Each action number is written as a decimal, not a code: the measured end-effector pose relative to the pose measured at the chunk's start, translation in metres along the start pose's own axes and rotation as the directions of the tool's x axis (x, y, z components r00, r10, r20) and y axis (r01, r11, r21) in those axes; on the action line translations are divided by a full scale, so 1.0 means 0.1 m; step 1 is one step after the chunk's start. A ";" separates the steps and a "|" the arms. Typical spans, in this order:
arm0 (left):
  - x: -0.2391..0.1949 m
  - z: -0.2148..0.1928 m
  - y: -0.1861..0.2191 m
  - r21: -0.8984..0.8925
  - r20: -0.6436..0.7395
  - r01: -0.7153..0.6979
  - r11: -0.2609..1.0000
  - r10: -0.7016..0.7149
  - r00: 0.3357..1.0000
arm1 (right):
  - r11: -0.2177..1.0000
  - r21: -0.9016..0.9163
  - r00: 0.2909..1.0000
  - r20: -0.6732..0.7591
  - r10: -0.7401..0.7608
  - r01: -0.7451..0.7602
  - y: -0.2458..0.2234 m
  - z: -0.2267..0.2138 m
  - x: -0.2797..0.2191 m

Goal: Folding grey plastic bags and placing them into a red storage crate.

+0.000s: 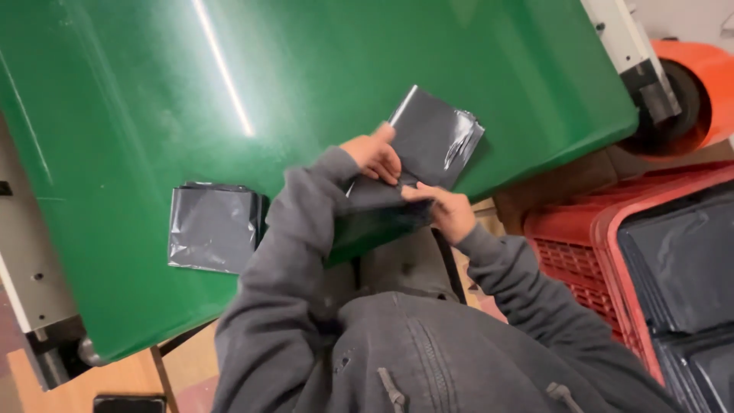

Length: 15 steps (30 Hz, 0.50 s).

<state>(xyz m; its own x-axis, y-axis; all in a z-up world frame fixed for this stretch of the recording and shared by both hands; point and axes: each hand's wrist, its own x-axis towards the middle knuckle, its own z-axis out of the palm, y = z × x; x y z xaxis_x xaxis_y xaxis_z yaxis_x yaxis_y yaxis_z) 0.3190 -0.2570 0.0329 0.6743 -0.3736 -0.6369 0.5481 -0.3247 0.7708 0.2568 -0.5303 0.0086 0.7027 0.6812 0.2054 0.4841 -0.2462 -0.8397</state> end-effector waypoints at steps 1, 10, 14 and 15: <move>0.12 -0.08 -0.18 -0.299 -0.057 -0.009 0.954 -0.009 0.998 | 0.952 0.140 0.942 -0.166 0.293 -0.271 0.31 0.02 -0.14; 0.30 0.04 0.18 0.438 -0.529 0.041 0.898 0.220 0.819 | 0.223 0.943 0.612 -0.026 0.790 -0.247 0.35 -0.32 0.31; 0.77 0.58 0.20 0.595 -0.803 0.306 0.743 0.529 0.277 | 0.363 0.900 0.600 -0.156 0.785 -0.241 0.21 -0.26 0.29; 0.50 0.63 0.23 0.561 -0.828 0.331 0.759 0.504 0.248 | 0.357 0.895 0.624 -0.121 0.772 -0.268 0.16 -0.25 0.25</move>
<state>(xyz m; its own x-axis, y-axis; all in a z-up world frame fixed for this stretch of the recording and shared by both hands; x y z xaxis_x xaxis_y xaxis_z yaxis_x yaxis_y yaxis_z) 0.3342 -0.3375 0.0180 0.8525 0.4631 0.2423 0.3616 -0.8574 0.3663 0.2953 -0.5344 0.0128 0.8755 0.1515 -0.4588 -0.4817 0.3466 -0.8048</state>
